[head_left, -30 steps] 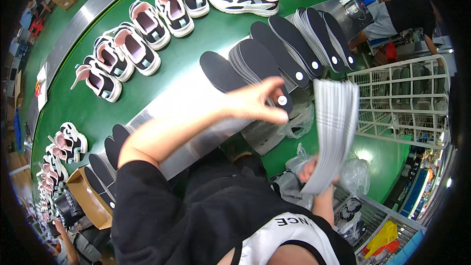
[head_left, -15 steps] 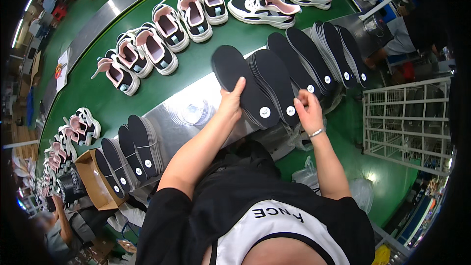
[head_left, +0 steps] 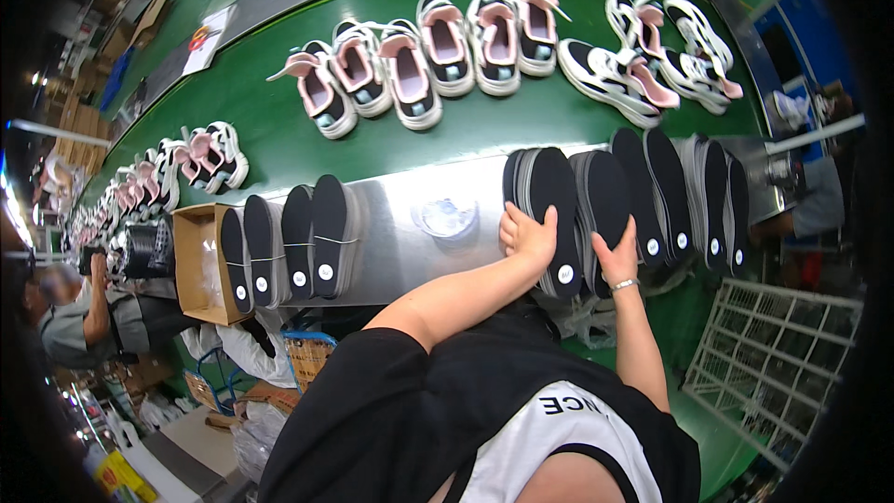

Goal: The person places black insoles into pink and black shoes on a conveyor belt, moves items aside, and retrieves more insoles from bags on a shelf.

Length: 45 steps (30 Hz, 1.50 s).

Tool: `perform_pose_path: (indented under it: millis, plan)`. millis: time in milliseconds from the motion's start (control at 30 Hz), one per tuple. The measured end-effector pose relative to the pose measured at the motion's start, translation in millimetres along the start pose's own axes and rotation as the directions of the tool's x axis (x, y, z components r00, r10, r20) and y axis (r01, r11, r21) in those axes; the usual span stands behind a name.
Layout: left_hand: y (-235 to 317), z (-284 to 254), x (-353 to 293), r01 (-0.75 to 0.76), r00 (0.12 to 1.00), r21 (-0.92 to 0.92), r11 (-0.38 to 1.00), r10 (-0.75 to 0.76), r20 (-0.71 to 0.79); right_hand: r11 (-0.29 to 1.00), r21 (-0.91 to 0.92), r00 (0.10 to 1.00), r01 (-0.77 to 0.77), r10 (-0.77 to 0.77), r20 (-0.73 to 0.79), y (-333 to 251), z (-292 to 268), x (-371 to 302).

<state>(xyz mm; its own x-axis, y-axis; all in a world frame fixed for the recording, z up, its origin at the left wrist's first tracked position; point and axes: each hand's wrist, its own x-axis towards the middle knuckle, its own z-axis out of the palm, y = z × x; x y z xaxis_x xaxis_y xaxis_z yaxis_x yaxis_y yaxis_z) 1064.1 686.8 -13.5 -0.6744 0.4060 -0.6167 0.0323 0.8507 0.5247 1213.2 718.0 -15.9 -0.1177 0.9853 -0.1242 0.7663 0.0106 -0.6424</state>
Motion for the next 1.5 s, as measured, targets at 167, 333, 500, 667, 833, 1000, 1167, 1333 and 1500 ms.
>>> perform_pose_path:
  millis: [167, 333, 500, 667, 833, 1000, 1167, 1333, 1500]
  plan:
    - [-9, -14, 9, 0.029, 0.969, -0.041, 0.999, -0.018, 0.245, 0.985, -0.172, 0.999, 0.017, -0.024, -0.036, -1, -2, 0]
    - [1, -98, 10, 0.097, 0.41, -0.351, 0.931, 0.283, 0.867, 0.949, -0.186, 0.96, 0.254, -0.271, -0.072, -83, -30, 10]
    - [36, -248, 94, -0.774, 0.534, -0.296, 0.559, 0.828, 0.17, 0.873, -0.182, 0.892, 0.451, -0.441, 0.096, -153, -5, 73]
    - [19, -313, 218, -0.637, 0.615, 0.504, 0.583, 0.779, -0.124, 0.839, -0.341, 0.886, 0.424, -0.463, -0.036, -204, 77, 183]
    - [15, -311, 259, -0.526, 0.81, 0.683, 0.507, 0.543, 0.222, 0.83, -0.544, 0.99, 0.125, -0.143, 0.01, -245, 123, 241]
    - [29, -300, 269, -0.548, 0.81, 0.639, 0.54, 0.534, 0.244, 0.657, -0.746, 0.978, 0.103, 0.071, 0.198, -259, 122, 260]
    - [-6, -315, 276, -0.574, 0.743, 0.642, 0.508, 0.652, 0.149, 0.694, -0.645, 0.934, 0.32, -0.118, 0.337, -239, 112, 251]
    - [4, -287, 255, -0.64, 0.671, 0.614, 0.463, 0.726, 0.152, 0.618, -0.657, 0.894, 0.432, -0.196, 0.404, -170, 72, 219]
    - [19, -234, 240, -0.694, 0.564, 0.596, 0.404, 0.82, 0.101, 0.59, -0.747, 0.934, 0.307, -0.036, 0.355, -157, 39, 261]
